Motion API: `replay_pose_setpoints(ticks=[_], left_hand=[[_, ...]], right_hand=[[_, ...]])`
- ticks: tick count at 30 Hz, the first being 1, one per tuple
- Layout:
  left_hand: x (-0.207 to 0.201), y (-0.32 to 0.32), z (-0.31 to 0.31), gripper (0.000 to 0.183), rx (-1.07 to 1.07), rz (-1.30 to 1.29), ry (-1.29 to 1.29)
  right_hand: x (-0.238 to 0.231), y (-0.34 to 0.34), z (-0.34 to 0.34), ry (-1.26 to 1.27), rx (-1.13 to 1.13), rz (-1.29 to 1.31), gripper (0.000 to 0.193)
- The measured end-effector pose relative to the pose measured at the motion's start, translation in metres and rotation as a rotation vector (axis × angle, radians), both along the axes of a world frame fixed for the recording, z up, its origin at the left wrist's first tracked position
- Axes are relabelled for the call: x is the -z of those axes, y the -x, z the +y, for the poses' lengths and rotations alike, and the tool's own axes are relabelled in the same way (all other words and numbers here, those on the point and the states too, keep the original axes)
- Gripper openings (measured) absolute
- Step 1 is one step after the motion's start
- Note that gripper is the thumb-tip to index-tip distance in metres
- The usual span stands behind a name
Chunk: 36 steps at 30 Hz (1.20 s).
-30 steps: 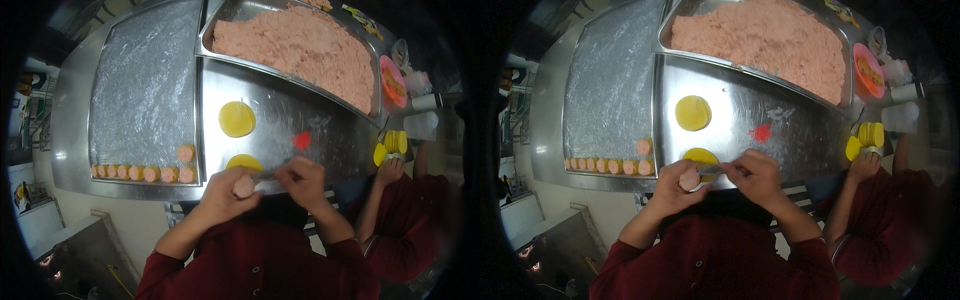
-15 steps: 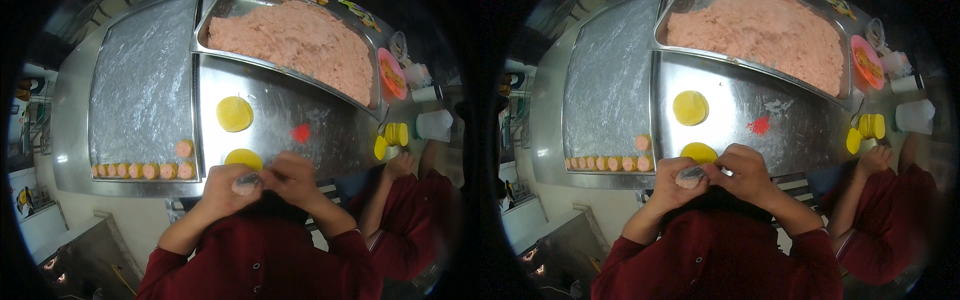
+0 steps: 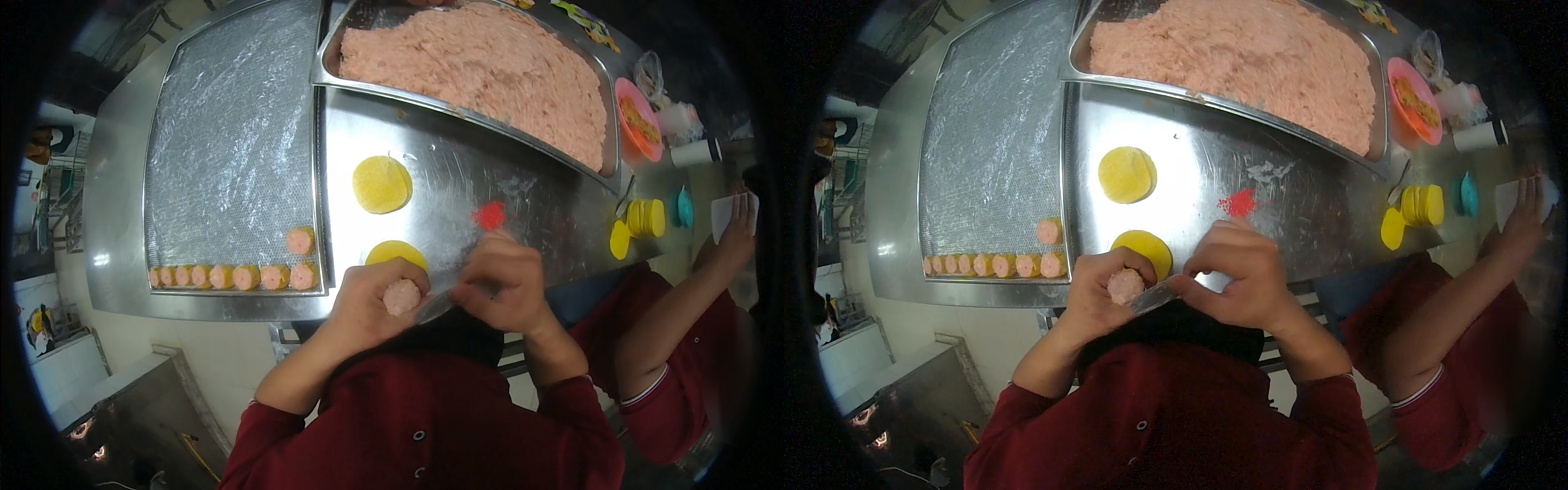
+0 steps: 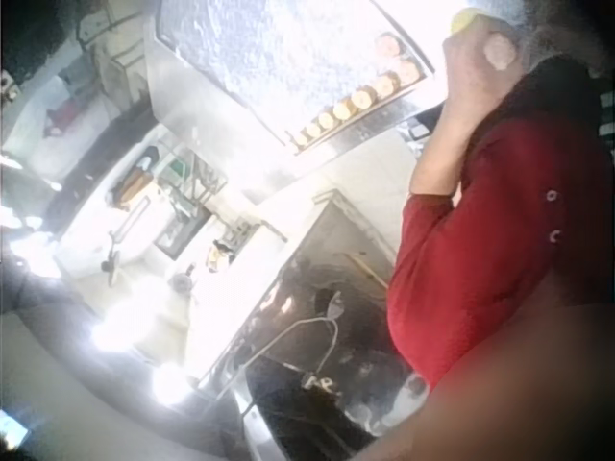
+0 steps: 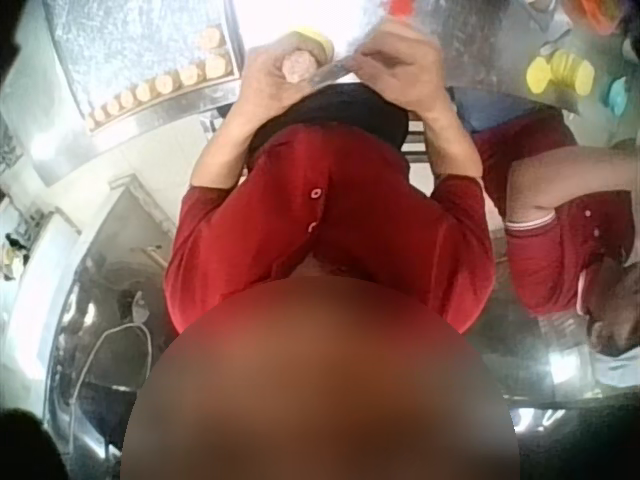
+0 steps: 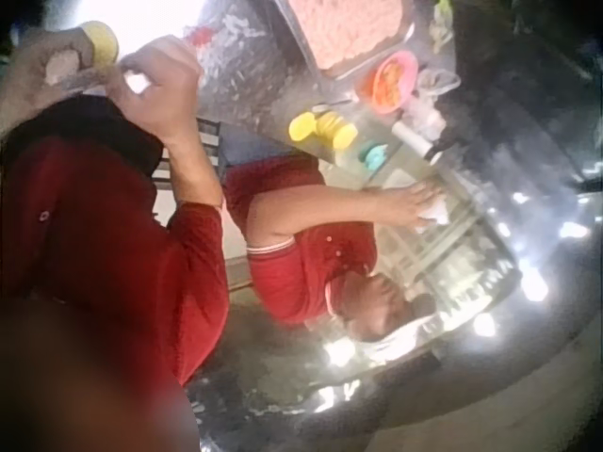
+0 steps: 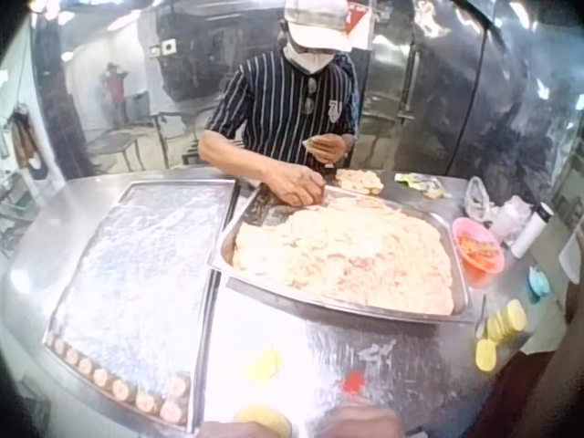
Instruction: The person scoops pink filling onto yellow discs using a small spatula, then places the filled discs onto a metal tray. The person repeats this process multiple times, arranging the finished items in a row.
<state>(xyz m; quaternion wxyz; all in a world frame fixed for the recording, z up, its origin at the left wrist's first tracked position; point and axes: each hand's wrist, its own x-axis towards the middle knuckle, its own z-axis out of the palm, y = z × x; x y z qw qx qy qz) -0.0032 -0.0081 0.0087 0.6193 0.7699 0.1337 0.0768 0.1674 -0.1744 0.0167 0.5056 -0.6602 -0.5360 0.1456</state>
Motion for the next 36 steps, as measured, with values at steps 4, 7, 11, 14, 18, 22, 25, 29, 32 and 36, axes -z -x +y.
replay_pose_setpoints(ticks=[4, 7, 11, 14, 18, 22, 25, 29, 32, 36], left_hand=[[-0.001, 0.005, -0.006, 0.017, -0.026, -0.019, -0.062], [0.003, 0.006, -0.005, 0.016, -0.088, 0.037, -0.044], [0.004, 0.006, -0.007, 0.016, -0.063, -0.033, -0.058], [0.004, 0.004, -0.006, 0.017, -0.055, -0.013, -0.081], [0.004, 0.004, -0.004, 0.018, -0.069, -0.007, -0.088], [0.004, 0.004, -0.004, 0.019, -0.032, -0.012, -0.111], [0.003, 0.003, -0.003, 0.024, -0.073, 0.088, -0.134], [0.004, 0.001, -0.004, 0.02, -0.122, -0.006, -0.049], [0.009, 0.001, 0.001, 0.024, -0.073, -0.059, -0.103], [0.017, 0.002, 0.005, 0.032, -0.055, -0.165, -0.151]], right_hand=[[0.01, 0.008, 0.01, 0.064, -0.003, -0.124, 0.023], [0.012, 0.008, 0.009, 0.081, 0.054, -0.136, 0.024], [0.01, 0.009, 0.006, -0.004, 0.069, -0.116, 0.025], [0.01, 0.012, 0.01, 0.033, 0.068, -0.135, 0.026], [0.01, 0.014, 0.01, -0.019, 0.168, -0.15, 0.026], [0.014, 0.014, 0.009, -0.001, 0.102, -0.191, 0.024], [0.018, 0.011, 0.004, 0.107, 0.165, -0.11, 0.021], [0.02, 0.005, -0.018, 0.196, 0.276, 0.097, 0.017], [0.026, -0.004, -0.037, 0.228, 0.405, 0.098, 0.013], [0.037, -0.011, -0.053, 0.231, 0.62, -0.002, 0.015]])
